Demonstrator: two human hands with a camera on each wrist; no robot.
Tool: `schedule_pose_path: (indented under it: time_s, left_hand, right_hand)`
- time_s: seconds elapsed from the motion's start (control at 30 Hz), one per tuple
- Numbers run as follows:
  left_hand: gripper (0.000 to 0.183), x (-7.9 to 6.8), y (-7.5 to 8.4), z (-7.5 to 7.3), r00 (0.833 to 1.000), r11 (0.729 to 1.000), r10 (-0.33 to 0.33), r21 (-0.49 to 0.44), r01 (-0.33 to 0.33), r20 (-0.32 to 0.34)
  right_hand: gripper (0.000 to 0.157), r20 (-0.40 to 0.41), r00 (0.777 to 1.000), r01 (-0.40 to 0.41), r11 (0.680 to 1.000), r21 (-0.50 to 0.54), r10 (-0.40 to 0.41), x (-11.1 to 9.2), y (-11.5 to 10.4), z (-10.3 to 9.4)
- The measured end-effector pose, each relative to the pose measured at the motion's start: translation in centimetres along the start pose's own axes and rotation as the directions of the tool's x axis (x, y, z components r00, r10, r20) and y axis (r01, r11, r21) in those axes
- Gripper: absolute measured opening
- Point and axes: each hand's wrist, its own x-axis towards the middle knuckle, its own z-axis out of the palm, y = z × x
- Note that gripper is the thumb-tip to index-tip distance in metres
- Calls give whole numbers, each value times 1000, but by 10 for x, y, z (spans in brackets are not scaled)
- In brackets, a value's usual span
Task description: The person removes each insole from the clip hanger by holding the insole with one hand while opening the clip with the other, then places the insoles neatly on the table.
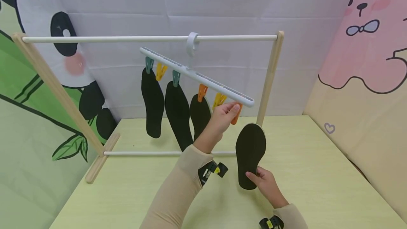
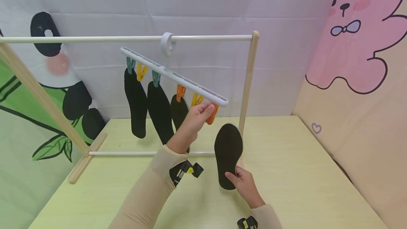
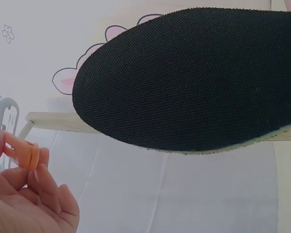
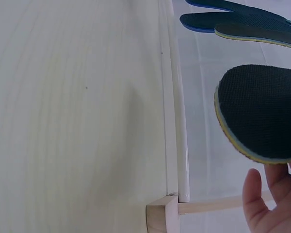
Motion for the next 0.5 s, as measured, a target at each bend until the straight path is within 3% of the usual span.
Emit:
schedule_pose_path:
  time_s: [0.5]
  left_hand:
    - [37,2,-2,3,1000,1000,-16,-19,15,-19]
  right_hand:
    - [13,-8,1000,-24,1000,18,25,-2,3,-6]
